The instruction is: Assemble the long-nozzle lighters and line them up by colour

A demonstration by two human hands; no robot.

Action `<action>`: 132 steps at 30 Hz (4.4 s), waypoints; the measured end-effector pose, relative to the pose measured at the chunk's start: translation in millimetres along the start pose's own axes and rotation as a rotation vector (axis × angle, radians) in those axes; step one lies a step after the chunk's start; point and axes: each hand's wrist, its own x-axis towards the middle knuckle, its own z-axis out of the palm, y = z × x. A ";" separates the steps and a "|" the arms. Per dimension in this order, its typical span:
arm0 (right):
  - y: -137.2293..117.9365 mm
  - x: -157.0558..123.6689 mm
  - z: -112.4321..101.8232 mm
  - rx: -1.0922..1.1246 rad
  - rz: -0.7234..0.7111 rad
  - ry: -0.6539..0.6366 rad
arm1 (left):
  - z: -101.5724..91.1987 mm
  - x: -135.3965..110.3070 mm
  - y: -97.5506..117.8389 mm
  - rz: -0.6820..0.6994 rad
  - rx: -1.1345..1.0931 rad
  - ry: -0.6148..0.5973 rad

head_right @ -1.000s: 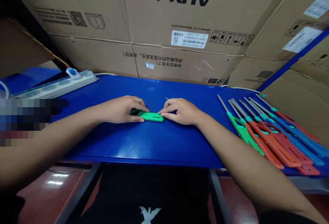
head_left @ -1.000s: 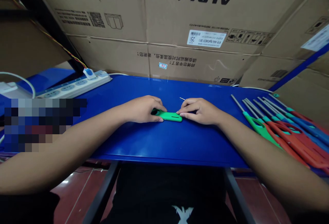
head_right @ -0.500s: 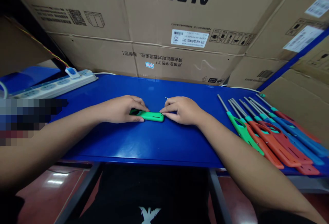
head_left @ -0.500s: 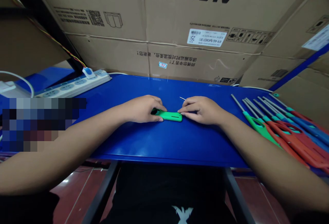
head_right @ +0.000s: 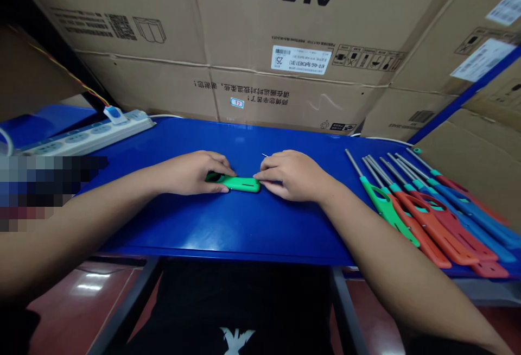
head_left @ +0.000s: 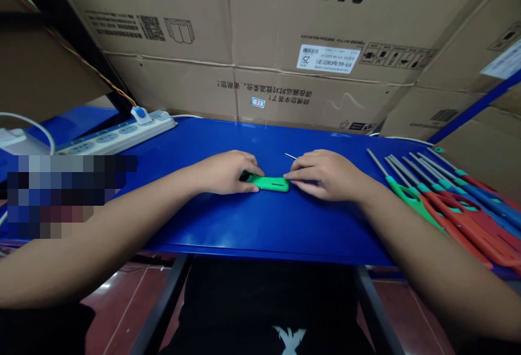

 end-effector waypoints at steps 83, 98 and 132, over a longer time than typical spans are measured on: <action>25.0 -13.0 -17.6 1.139 0.629 0.624 | 37.3 29.6 29.0 -0.133 -0.200 0.175; 3.5 3.3 -2.6 1.180 0.424 0.574 | 39.7 31.5 27.3 -0.112 -0.179 0.183; -2.0 3.4 -7.9 1.101 0.439 0.546 | 39.0 31.8 27.9 -0.110 -0.172 0.185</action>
